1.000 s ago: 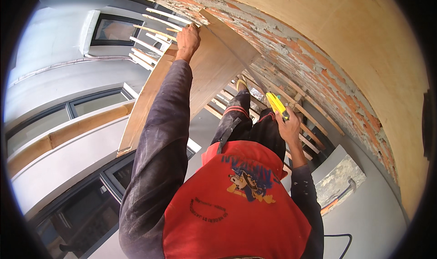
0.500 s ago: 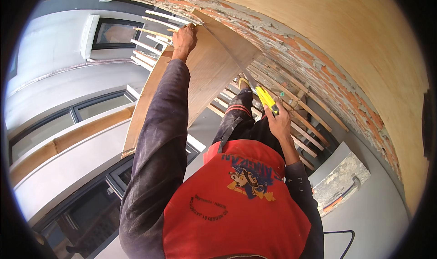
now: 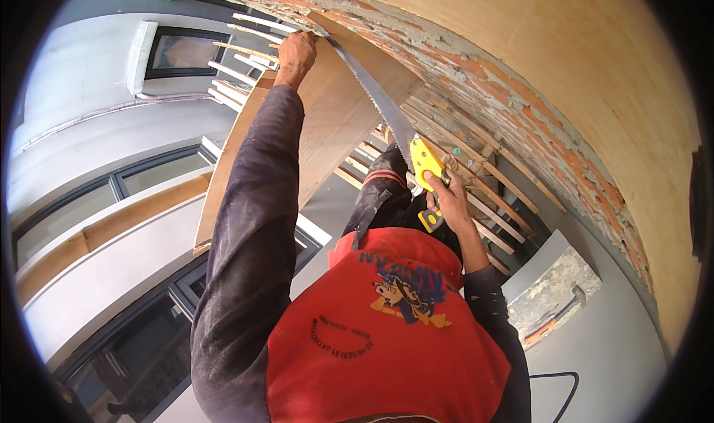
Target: The person secures a large sheet of plasterboard to a brick wall using a yellow staple gun. They hold the board in place with one hand while driving staples into the wooden battens with the other. The person then removes the board and repositions it.
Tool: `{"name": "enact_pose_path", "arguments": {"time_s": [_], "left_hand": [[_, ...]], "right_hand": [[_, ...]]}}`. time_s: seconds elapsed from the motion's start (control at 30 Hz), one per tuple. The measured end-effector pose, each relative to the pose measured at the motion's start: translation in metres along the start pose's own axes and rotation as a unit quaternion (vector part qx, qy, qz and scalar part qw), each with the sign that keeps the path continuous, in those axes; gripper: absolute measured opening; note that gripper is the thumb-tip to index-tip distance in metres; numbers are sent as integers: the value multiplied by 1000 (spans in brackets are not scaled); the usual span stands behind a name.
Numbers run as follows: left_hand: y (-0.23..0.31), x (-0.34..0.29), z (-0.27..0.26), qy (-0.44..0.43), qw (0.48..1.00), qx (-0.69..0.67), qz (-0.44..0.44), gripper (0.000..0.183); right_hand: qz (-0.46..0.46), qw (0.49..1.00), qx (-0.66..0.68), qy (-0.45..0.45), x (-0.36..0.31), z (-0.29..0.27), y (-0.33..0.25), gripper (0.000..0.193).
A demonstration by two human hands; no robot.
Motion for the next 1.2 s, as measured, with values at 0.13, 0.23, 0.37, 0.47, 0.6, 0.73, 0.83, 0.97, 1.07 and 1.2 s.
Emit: {"name": "enact_pose_path", "arguments": {"time_s": [0.13,0.23,0.37,0.47,0.6,0.73,0.83,0.97,1.07,1.2], "left_hand": [[-7,2,5,-22,1000,-6,-2,23],[-8,3,13,-31,1000,-6,5,22],[-21,6,16,-44,999,2,19,21],[-16,2,22,-28,999,-5,20,22],[-12,5,3,-36,999,-1,-2,22],[-6,7,13,-11,998,-48,46,22],[-10,5,17,9,998,-41,52,23],[-13,5,17,9,998,-44,42,21],[-13,3,17,10,997,-59,42,20],[-12,1,20,-1,998,-37,50,20]], "right_hand": [[-46,988,-142,34,-22,-3,-24,31],[-44,984,-151,78,-4,8,-23,34],[-29,989,-132,62,4,15,-20,35],[4,994,-86,60,-7,16,-29,33],[11,995,-68,72,3,14,-25,31],[11,998,-50,45,-9,22,-26,30],[-52,988,-130,64,-11,26,-41,34],[-221,919,-298,134,-29,29,-65,35],[-226,904,-337,136,-26,30,-67,35],[-260,893,-342,134,1,46,-68,37]]}}
Point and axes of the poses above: each hand's wrist, its own x-axis towards the middle knuckle, its own z-axis out of the palm, y = z × x, the point moved 9 cm from there along x, towards the middle knuckle, and after that the axes turned 9 degrees about y, right-handed, at the moved point
